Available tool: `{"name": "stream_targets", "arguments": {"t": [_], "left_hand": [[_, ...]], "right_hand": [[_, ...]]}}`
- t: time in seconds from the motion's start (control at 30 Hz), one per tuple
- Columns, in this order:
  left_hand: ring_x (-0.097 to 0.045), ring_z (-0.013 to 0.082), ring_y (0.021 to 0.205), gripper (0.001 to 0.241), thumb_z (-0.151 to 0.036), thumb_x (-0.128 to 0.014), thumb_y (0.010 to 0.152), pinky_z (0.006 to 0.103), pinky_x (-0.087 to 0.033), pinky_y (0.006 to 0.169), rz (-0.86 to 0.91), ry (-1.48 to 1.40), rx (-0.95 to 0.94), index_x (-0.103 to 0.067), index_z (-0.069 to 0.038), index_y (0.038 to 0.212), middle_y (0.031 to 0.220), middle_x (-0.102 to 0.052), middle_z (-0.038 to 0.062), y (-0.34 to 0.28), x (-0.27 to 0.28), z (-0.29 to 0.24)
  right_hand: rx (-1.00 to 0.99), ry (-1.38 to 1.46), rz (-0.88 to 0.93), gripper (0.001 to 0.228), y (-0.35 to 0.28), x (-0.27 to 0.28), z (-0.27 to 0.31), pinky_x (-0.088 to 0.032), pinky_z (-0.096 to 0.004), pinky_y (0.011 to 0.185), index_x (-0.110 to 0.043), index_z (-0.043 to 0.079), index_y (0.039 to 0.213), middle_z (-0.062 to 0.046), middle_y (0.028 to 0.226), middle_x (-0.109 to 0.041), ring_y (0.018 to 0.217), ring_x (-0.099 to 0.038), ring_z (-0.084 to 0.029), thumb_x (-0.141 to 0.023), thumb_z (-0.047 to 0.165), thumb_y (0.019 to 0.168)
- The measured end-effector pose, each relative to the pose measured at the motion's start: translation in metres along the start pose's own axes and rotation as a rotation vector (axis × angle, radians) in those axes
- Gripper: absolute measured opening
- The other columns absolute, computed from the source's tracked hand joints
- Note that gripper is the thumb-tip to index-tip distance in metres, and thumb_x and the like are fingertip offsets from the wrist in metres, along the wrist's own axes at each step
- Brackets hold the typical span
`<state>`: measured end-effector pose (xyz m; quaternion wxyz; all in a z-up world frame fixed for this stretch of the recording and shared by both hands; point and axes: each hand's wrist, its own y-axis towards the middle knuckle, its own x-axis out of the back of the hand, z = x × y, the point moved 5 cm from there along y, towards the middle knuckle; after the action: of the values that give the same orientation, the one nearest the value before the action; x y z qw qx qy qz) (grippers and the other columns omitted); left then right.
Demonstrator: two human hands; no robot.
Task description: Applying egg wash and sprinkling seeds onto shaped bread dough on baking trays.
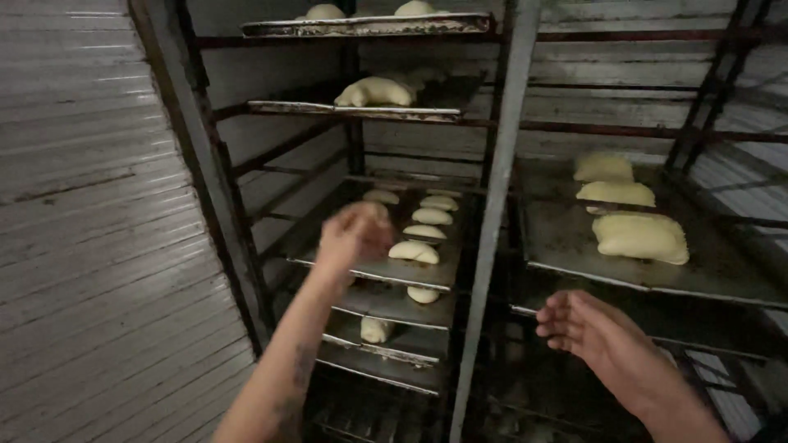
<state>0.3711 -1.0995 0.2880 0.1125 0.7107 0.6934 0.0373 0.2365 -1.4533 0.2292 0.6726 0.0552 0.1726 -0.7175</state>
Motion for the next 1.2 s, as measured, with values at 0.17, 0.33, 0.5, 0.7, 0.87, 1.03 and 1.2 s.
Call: {"name": "stream_targets", "arguments": {"t": [0.17,0.33,0.5,0.7,0.87,1.03,1.2], "left_hand": [[-0.069,0.0192,0.073,0.041,-0.031,-0.061,0.099,0.0318,-0.06,0.059,-0.076,-0.143,-0.019,-0.062,-0.001,0.127,0.096,-0.071,0.009,0.089,0.004,-0.048],[-0.067,0.0208,0.064,0.062,-0.057,-0.06,0.09,0.0365,-0.059,0.056,-0.126,-0.194,0.058,-0.063,0.003,0.104,0.084,-0.067,0.011,0.16,-0.015,-0.055],[-0.064,0.0358,0.086,0.07,-0.051,-0.068,0.083,0.0555,-0.062,0.075,-0.223,-0.33,0.193,-0.062,0.009,0.119,0.106,-0.063,0.022,0.196,-0.021,-0.061],[-0.062,0.0275,0.071,0.036,-0.027,-0.043,0.101,0.0584,-0.057,0.077,-0.145,-0.336,0.24,-0.065,-0.001,0.112,0.09,-0.068,0.014,0.197,-0.027,-0.069],[-0.067,0.0365,0.097,0.043,-0.027,-0.044,0.101,0.0582,-0.056,0.088,-0.093,-0.53,0.157,-0.053,-0.003,0.135,0.123,-0.065,0.02,0.161,-0.031,-0.085],[-0.064,0.0357,0.105,0.049,-0.009,-0.047,0.093,0.0551,-0.057,0.09,-0.06,-0.799,0.037,-0.047,-0.005,0.142,0.126,-0.061,0.021,0.156,-0.032,-0.07],[-0.059,0.0246,0.085,0.047,-0.006,-0.056,0.088,0.0481,-0.057,0.086,-0.066,-0.917,-0.06,-0.051,-0.007,0.135,0.111,-0.061,0.014,0.12,-0.029,-0.064]], "right_hand": [[0.039,-0.002,-0.001,0.041,-0.013,-0.037,0.007,-0.042,-0.057,0.087,-0.056,-0.014,0.124,-0.033,0.114,-0.059,0.104,-0.056,-0.044,-0.034,0.02,0.113],[0.017,-0.011,-0.129,0.041,-0.042,-0.058,0.018,-0.041,-0.057,0.088,-0.056,-0.013,0.124,-0.033,0.116,-0.06,0.105,-0.056,-0.044,-0.032,0.019,0.115],[-0.013,-0.036,-0.246,0.045,-0.067,-0.052,0.019,-0.04,-0.061,0.092,-0.053,-0.015,0.126,-0.035,0.118,-0.058,0.109,-0.054,-0.046,-0.029,0.022,0.116],[0.005,0.047,-0.253,0.045,-0.067,-0.049,0.003,-0.039,-0.061,0.093,-0.053,-0.014,0.129,-0.034,0.121,-0.057,0.111,-0.053,-0.046,-0.032,0.022,0.113],[-0.023,0.059,-0.251,0.045,-0.076,-0.063,0.001,-0.039,-0.059,0.094,-0.053,-0.013,0.131,-0.034,0.119,-0.056,0.111,-0.053,-0.045,-0.03,0.022,0.115],[-0.094,0.064,-0.304,0.045,-0.095,-0.07,0.002,-0.041,-0.062,0.1,-0.051,-0.011,0.13,-0.032,0.125,-0.055,0.115,-0.052,-0.045,-0.029,0.025,0.116],[-0.015,0.078,-0.335,0.051,-0.117,-0.07,0.012,-0.037,-0.06,0.097,-0.051,-0.016,0.129,-0.037,0.121,-0.055,0.112,-0.05,-0.046,-0.029,0.027,0.116]]}}
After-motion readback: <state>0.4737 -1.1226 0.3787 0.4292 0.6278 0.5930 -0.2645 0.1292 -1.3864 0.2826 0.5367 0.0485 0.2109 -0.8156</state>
